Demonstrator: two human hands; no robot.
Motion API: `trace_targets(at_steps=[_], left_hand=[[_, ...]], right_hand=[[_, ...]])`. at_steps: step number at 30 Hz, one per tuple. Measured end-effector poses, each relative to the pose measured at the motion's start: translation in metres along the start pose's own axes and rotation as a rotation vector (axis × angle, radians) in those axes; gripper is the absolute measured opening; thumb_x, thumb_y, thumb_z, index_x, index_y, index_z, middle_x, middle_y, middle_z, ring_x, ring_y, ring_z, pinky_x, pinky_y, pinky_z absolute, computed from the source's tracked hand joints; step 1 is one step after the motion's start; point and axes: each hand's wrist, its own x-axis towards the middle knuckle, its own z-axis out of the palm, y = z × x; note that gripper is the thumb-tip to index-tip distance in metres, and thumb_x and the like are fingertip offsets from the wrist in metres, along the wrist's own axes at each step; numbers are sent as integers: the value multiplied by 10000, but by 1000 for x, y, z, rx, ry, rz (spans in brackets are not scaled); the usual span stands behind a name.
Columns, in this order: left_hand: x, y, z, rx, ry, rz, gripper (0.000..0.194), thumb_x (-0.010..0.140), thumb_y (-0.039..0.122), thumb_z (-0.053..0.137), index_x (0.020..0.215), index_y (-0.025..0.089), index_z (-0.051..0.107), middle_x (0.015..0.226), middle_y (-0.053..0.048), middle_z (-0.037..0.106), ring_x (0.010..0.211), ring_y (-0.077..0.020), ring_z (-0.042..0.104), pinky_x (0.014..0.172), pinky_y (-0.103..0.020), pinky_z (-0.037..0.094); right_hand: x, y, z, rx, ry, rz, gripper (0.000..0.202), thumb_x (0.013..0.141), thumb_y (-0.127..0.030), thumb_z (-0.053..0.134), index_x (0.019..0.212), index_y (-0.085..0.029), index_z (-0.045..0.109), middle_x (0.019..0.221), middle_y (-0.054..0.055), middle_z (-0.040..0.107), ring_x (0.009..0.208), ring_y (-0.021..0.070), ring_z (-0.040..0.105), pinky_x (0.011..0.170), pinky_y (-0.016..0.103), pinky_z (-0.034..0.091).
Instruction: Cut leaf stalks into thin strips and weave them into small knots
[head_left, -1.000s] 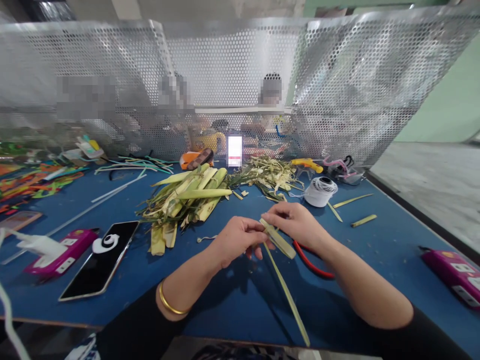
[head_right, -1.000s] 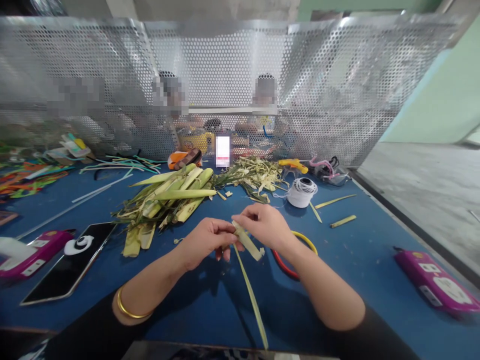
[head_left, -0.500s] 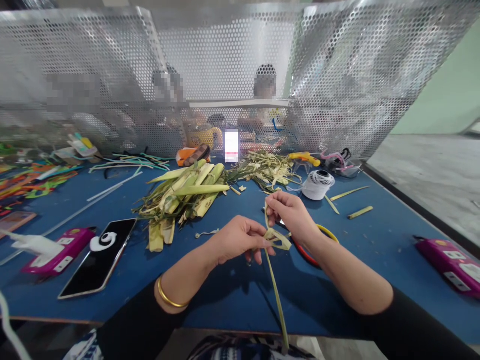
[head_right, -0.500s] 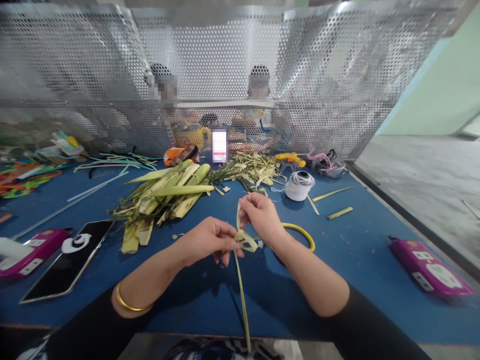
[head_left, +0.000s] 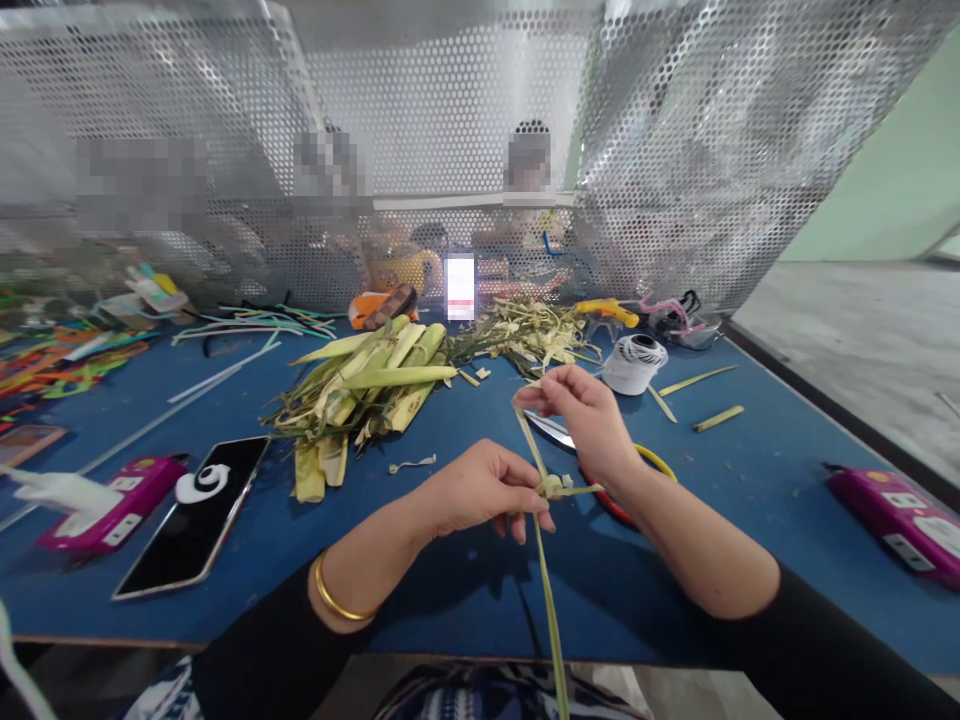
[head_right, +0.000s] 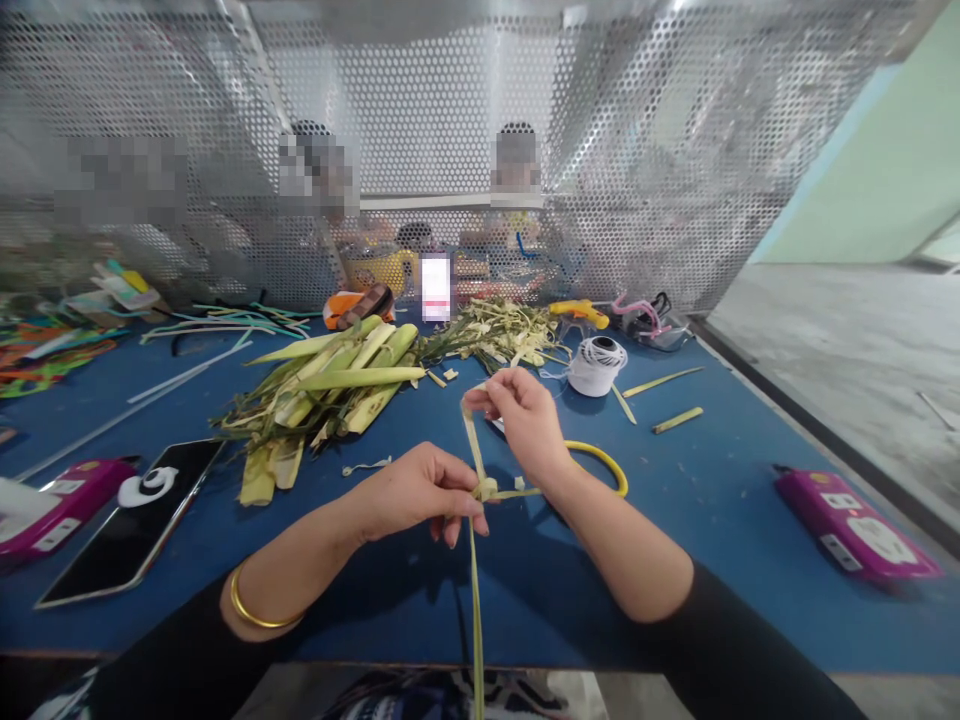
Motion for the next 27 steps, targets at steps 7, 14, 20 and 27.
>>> trace_targets(at_steps=[7,14,20,27], left_hand=[[1,-1,-3,-97,58,-16,137,708,225,672,799,149,739,754,-72,728,472,-87,577,426,-173,420],[3,3,-5,-177,257,-4,152,709,259,688,782,130,722,746,-80,723,478,-85,567,409,-177,402],[3,3,-14,-280,373,45,227,675,326,749,780,130,702,753,-78,717,492,-79,565,421,-178,392],[6,1,-12,-351,448,59,232,672,342,760,736,129,693,758,-61,707,488,-57,535,418,-169,385]], right_hand=[[8,1,-5,97,162,-121,208,792,-376,600,760,-213,474,774,13,714,769,162,694,713,297,486],[17,-3,-21,-67,-96,99,317,764,-487,643,829,-204,517,774,24,704,662,149,668,654,285,478],[9,-14,-29,-495,-428,-60,288,838,-464,554,788,-185,601,765,24,659,730,152,580,694,289,425],[6,-14,-26,-653,-610,-116,276,843,-359,517,639,-177,555,589,-25,543,571,108,434,568,255,316]])
